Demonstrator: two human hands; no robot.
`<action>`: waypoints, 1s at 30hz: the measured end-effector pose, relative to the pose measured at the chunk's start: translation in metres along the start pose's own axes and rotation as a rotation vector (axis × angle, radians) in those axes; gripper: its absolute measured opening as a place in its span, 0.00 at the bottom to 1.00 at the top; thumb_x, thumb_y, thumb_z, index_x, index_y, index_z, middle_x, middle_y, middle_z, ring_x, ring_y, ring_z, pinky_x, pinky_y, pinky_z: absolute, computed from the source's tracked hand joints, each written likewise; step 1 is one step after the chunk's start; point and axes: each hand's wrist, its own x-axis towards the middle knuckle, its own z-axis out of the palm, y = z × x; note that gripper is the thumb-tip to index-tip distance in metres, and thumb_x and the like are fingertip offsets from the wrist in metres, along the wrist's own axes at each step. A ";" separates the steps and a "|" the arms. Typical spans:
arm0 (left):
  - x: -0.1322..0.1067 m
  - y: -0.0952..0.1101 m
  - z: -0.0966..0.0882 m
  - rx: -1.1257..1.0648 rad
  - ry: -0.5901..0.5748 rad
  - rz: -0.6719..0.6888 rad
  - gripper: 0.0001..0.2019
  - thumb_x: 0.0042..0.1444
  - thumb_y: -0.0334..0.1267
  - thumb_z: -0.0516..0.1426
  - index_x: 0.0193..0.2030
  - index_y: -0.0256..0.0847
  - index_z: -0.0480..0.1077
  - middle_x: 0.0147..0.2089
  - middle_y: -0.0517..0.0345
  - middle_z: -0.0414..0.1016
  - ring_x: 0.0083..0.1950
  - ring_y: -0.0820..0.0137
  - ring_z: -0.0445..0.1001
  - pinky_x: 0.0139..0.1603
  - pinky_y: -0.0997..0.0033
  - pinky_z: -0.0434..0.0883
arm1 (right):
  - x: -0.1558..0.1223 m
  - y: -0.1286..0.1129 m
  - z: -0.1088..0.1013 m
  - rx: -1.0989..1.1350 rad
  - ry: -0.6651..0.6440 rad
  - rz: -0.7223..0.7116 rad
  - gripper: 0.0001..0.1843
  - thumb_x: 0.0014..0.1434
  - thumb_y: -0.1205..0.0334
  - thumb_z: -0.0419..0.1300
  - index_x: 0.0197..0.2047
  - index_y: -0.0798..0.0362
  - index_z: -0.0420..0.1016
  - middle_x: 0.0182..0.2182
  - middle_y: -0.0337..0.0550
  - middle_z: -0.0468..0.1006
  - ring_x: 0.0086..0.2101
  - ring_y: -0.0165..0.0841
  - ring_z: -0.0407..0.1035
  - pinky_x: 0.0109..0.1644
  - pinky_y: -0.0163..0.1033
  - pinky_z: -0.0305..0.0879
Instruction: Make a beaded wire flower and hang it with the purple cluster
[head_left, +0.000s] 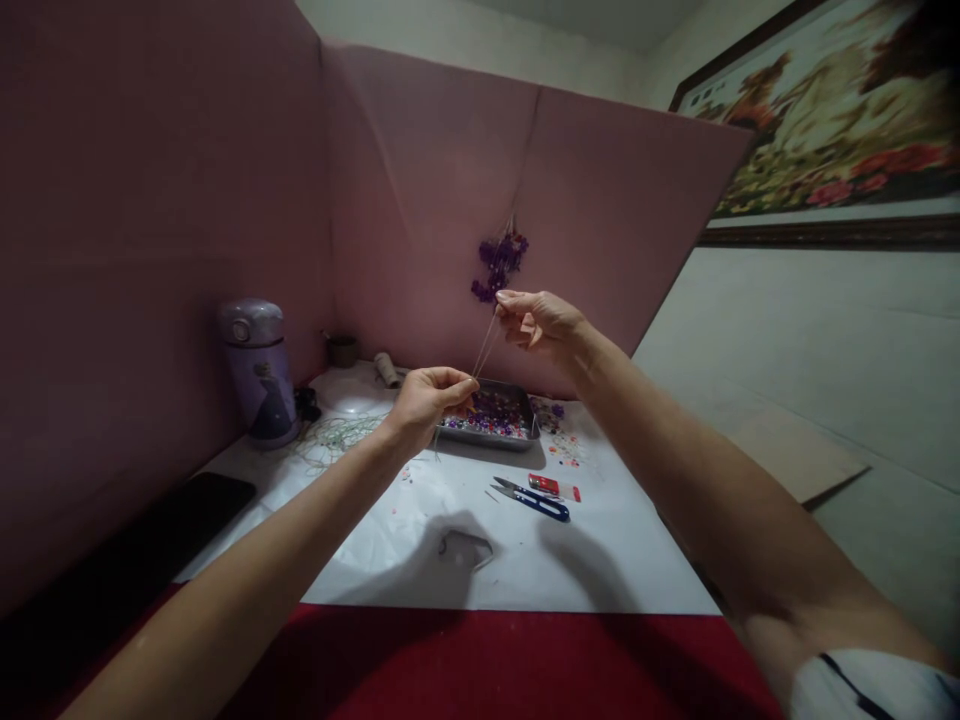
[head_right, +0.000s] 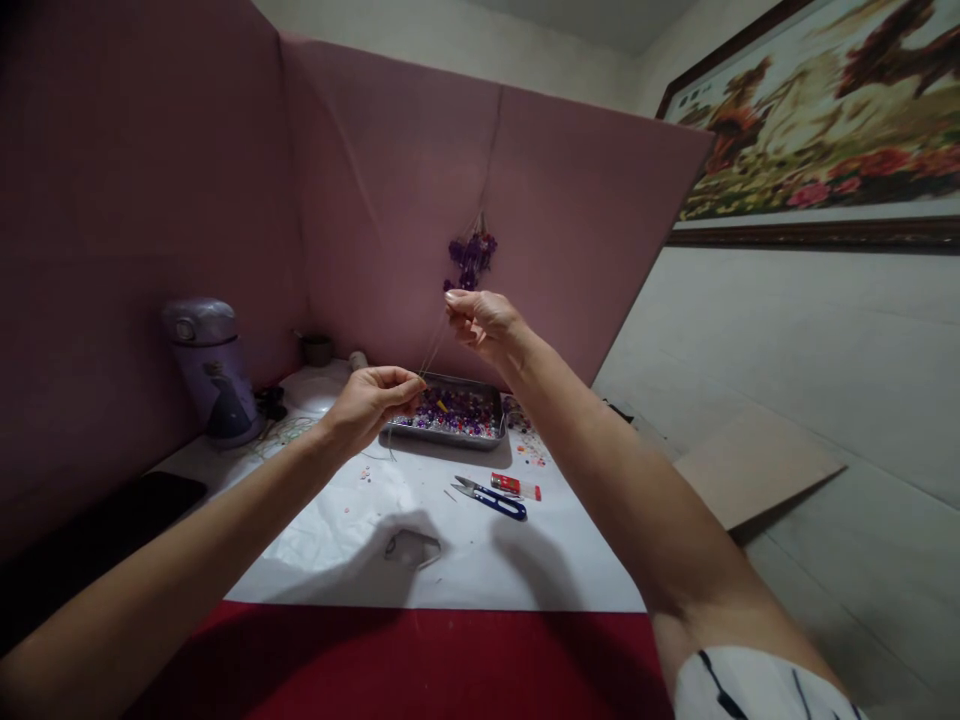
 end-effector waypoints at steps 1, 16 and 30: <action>-0.001 0.000 -0.001 -0.018 -0.010 -0.031 0.10 0.37 0.32 0.70 0.21 0.32 0.73 0.18 0.59 0.70 0.19 0.78 0.66 0.22 0.77 0.64 | 0.000 0.005 -0.001 0.000 0.044 0.004 0.10 0.52 0.74 0.62 0.27 0.54 0.65 0.19 0.34 0.66 0.17 0.23 0.55 0.18 0.29 0.47; 0.002 -0.010 0.004 -0.220 0.154 -0.011 0.06 0.42 0.28 0.67 0.27 0.34 0.75 0.27 0.58 0.76 0.29 0.75 0.72 0.33 0.76 0.64 | -0.067 0.090 0.041 0.131 0.082 0.006 0.19 0.47 0.49 0.68 0.32 0.56 0.72 0.29 0.40 0.75 0.20 0.23 0.62 0.18 0.27 0.49; 0.000 0.002 -0.013 -0.259 0.238 -0.047 0.09 0.55 0.26 0.57 0.25 0.36 0.65 0.25 0.60 0.72 0.20 0.80 0.63 0.20 0.80 0.57 | -0.082 0.098 0.016 -0.043 -0.023 0.143 0.20 0.42 0.51 0.69 0.21 0.53 0.63 0.13 0.26 0.54 0.14 0.19 0.40 0.18 0.31 0.32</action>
